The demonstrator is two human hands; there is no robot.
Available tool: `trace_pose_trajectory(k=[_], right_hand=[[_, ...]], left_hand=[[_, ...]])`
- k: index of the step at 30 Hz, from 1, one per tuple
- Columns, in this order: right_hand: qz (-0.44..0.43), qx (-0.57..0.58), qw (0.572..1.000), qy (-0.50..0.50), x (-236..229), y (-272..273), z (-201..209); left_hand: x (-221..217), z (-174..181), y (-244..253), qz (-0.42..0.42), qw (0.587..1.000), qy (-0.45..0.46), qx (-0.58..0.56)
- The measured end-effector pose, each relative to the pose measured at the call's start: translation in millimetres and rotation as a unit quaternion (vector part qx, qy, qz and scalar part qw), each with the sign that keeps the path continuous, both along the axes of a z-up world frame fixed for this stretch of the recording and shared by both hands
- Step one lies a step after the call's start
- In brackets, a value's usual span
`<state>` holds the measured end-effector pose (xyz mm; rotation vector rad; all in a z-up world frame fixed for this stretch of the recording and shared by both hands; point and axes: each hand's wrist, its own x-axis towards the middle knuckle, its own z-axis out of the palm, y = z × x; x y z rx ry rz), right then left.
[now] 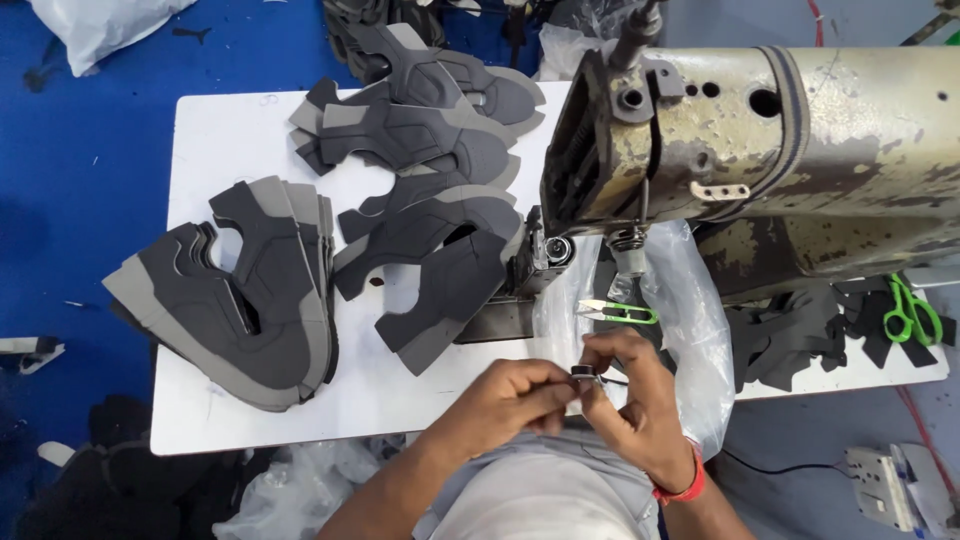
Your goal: The person prepares a sewing machine by threading the needle and cutting excess thread. They then sew gray and black shoe parts together, handling each piece individually and trimming threads between stitches. The person repeats this process for multiple shoe parts.
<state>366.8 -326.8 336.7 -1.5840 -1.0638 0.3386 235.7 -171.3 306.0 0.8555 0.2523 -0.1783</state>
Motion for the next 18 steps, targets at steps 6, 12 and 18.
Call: trace_pose_trajectory(k=[6,12,18], right_hand=[[0.004,0.07,0.986,0.152,0.9,-8.8,-15.1],[0.0,0.082,0.975,0.205,3.2,-11.7,-19.4],[0.006,0.08,0.973,0.215,4.5,-10.9,-21.3]], left_hand=[[-31.6,-4.3,38.6,0.185,0.978,-0.068,0.067],[-87.1,2.7,102.8,0.468,0.869,-0.161,-0.017],[-141.3,12.3,131.9,0.525,0.815,-0.235,-0.063]])
